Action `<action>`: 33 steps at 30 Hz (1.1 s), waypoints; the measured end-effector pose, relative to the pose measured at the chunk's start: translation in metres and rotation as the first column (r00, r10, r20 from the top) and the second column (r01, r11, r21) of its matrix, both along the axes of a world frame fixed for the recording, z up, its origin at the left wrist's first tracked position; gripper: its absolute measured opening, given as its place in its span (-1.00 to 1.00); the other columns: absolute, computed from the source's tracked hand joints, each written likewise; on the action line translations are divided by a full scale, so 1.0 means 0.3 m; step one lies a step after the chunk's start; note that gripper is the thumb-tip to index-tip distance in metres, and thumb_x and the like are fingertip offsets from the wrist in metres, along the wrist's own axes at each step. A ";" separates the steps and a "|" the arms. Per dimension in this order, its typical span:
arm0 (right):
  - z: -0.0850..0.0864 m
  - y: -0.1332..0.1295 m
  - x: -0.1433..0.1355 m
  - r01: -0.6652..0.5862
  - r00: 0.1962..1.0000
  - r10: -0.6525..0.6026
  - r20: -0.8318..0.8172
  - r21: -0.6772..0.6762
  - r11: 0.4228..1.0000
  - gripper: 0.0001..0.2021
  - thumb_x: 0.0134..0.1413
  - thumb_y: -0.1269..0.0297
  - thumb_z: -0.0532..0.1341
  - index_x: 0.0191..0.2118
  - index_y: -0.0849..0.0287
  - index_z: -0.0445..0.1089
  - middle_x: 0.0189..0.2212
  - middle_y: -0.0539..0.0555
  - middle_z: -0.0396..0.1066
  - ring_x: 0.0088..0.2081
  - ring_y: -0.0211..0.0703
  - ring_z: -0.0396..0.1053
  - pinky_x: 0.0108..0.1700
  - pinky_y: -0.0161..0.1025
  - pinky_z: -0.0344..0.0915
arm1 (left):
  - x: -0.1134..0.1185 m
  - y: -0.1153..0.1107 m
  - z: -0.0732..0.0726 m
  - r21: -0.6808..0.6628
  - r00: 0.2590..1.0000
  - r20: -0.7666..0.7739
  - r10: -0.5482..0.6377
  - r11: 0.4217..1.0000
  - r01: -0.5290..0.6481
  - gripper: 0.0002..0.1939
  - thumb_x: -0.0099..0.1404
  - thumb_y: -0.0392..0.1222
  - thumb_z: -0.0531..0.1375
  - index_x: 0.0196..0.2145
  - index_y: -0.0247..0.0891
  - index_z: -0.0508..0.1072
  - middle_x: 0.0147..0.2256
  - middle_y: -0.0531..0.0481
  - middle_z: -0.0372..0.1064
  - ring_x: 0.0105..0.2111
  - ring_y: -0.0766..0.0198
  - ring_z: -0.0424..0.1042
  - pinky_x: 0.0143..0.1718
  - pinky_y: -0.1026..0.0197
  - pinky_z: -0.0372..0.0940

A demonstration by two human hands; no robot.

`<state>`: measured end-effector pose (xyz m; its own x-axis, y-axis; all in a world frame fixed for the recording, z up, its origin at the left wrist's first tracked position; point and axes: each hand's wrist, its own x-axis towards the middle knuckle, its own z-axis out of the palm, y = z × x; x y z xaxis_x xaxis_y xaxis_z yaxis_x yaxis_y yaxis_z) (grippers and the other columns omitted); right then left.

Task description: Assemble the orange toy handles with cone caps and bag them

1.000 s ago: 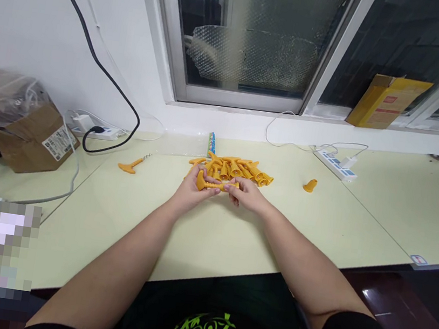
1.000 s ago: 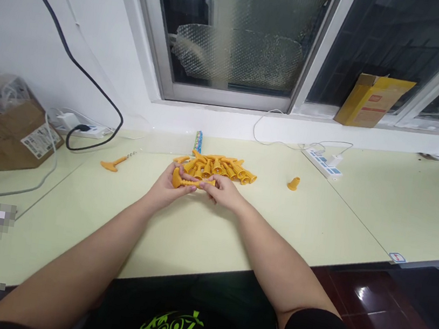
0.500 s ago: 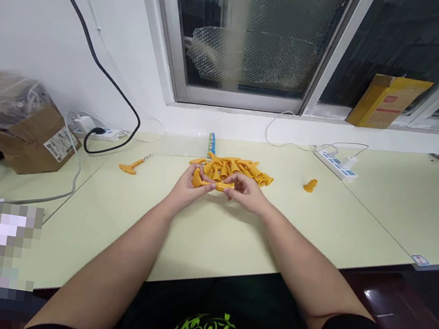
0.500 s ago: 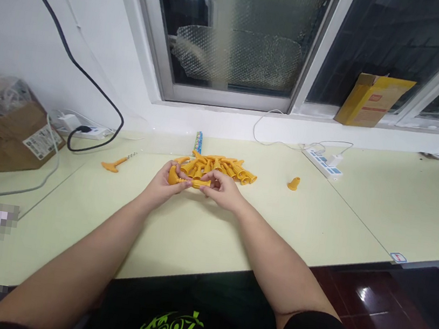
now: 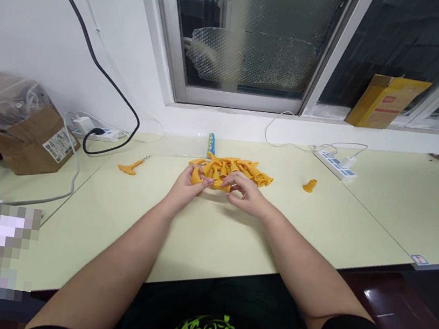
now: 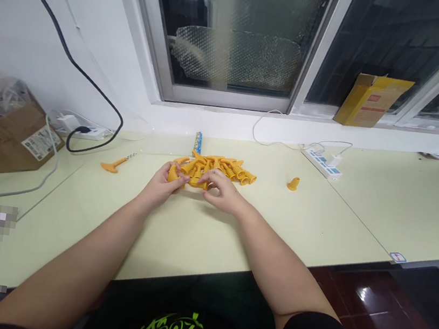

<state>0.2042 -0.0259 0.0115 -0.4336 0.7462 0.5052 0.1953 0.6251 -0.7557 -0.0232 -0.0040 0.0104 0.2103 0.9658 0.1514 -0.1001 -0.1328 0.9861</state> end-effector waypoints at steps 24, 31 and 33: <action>-0.078 0.199 0.158 0.778 0.590 -0.771 0.240 0.086 0.623 -0.78 0.17 0.05 0.27 -0.17 0.04 0.49 -0.22 0.07 0.57 -0.12 0.02 0.45 -0.02 -0.04 0.31 | -0.430 0.220 -0.093 0.215 0.161 -0.897 0.412 0.723 -0.657 -0.45 0.13 -0.09 0.23 0.10 -0.19 0.43 0.39 -0.36 0.01 0.46 -0.31 -0.26 0.32 -0.57 -0.29; -0.089 0.199 0.163 0.758 0.626 -0.746 0.229 0.049 0.651 -0.81 0.14 0.09 0.23 -0.22 0.06 0.45 -0.27 0.04 0.53 -0.21 -0.06 0.43 -0.12 -0.12 0.33 | -0.392 0.204 -0.071 0.245 0.151 -0.888 0.434 0.726 -0.643 -0.53 0.08 -0.14 0.28 -0.01 -0.14 0.44 0.18 -0.38 0.21 0.30 -0.34 0.12 0.25 -0.60 -0.12; -0.094 0.201 0.161 0.753 0.631 -0.743 0.223 0.053 0.656 -0.81 0.12 0.09 0.24 -0.22 0.07 0.45 -0.24 0.05 0.51 -0.18 -0.04 0.43 -0.09 -0.10 0.33 | -0.389 0.202 -0.067 0.242 0.146 -0.896 0.418 0.738 -0.630 -0.55 0.09 -0.16 0.28 -0.01 -0.13 0.45 0.16 -0.36 0.23 0.24 -0.34 0.21 0.24 -0.57 -0.05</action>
<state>0.2524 0.0343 -0.0165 0.1947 0.8795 0.4343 0.7343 0.1628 -0.6590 -0.1398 0.0567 -0.0096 -0.4622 0.8810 0.1011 0.8211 0.3822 0.4239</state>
